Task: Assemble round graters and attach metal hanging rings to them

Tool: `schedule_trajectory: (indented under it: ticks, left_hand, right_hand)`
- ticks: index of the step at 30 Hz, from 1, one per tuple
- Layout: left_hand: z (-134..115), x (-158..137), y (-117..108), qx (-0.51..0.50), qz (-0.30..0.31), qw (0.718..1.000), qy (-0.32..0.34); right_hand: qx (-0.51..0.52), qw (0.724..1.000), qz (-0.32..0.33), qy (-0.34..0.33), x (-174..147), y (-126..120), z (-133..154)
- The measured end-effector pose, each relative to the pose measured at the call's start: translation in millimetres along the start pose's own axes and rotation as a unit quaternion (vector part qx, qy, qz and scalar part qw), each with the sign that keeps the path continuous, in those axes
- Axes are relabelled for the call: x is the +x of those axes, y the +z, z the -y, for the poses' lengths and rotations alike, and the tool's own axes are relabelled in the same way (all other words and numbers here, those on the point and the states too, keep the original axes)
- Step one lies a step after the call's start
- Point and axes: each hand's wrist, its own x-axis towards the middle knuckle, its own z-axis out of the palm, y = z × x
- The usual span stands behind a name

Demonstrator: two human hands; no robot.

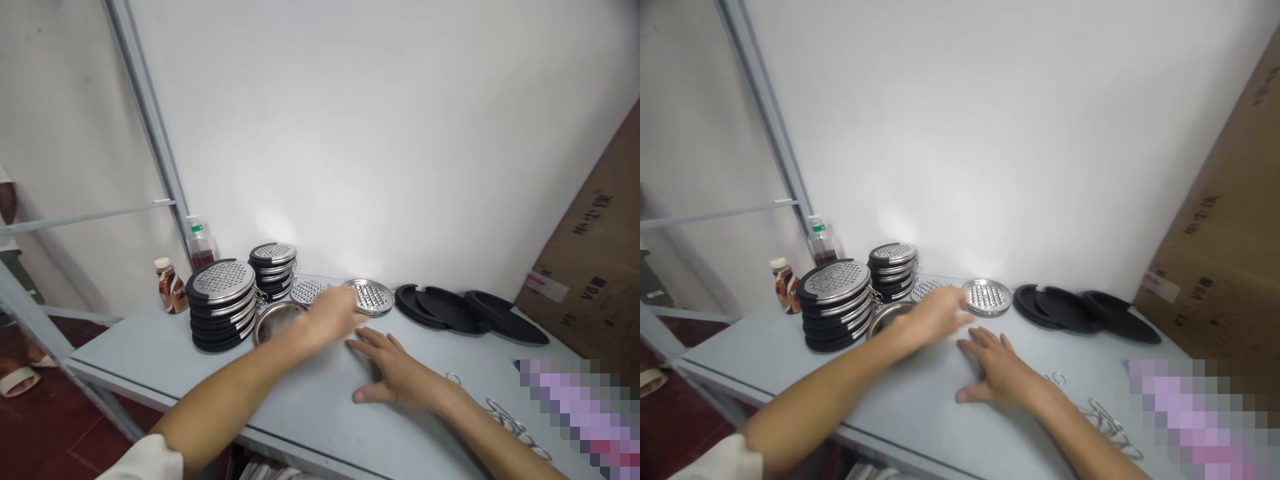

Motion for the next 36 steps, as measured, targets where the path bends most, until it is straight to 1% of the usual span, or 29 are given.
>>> schedule_trajectory:
  ticks: [3,4,6,9,12,17,20,23,26,29,31,33,35,36]
  left_hand:
    - [31.4,-1.3,-21.5,0.065,0.013,0.998,-0.010]
    - [42.4,-2.5,-26.3,0.078,0.011,0.997,-0.004]
    - [61.4,-6.0,-30.1,0.097,0.005,0.995,0.011]
    - [79.6,-11.3,-23.9,0.108,0.000,0.994,0.031]
    - [89.3,-12.0,-14.1,0.098,0.001,0.994,0.037]
    - [102.7,-4.1,-6.2,0.074,-0.007,0.997,0.018]
    - [105.5,-0.6,-5.0,0.063,-0.016,0.998,0.020]
    - [100.7,-0.7,-7.4,0.053,-0.023,0.998,0.038]
    - [92.6,-4.4,-15.2,0.042,-0.026,0.997,0.056]
    - [87.3,-10.4,-28.9,0.012,-0.027,0.997,0.070]
    - [85.7,-13.7,-39.4,-0.018,-0.044,0.996,0.069]
    - [82.9,-15.4,-47.2,-0.047,-0.074,0.994,0.062]
    - [75.5,-15.5,-47.7,-0.086,-0.105,0.990,0.049]
    - [69.4,-15.2,-43.9,-0.110,-0.113,0.987,0.039]
  right_hand:
    - [0.026,0.993,0.083,0.083,-8.6,-14.0,-12.2]
    - [0.032,0.989,0.096,0.103,-10.1,-17.4,-14.3]
    - [0.039,0.988,0.097,0.115,-10.8,-21.1,-16.3]
    - [0.038,0.990,0.083,0.111,-9.2,-20.8,-15.6]
    - [0.037,0.990,0.077,0.108,-8.5,-19.1,-14.3]
    - [0.034,0.989,0.107,0.101,-10.2,-18.9,-14.3]
    - [0.036,0.988,0.117,0.097,-11.2,-19.5,-14.8]
    - [0.039,0.988,0.115,0.100,-11.7,-22.6,-16.4]
    - [0.058,0.986,0.113,0.111,-11.4,-29.3,-19.7]
    - [0.095,0.987,0.090,0.097,-10.2,-37.1,-23.4]
    - [0.123,0.986,0.066,0.091,-9.1,-41.4,-25.1]
    - [0.152,0.982,0.046,0.104,-8.2,-44.7,-25.8]
    - [0.174,0.977,0.026,0.116,-7.0,-47.5,-26.0]
    - [0.182,0.976,0.015,0.119,-6.3,-48.6,-26.2]
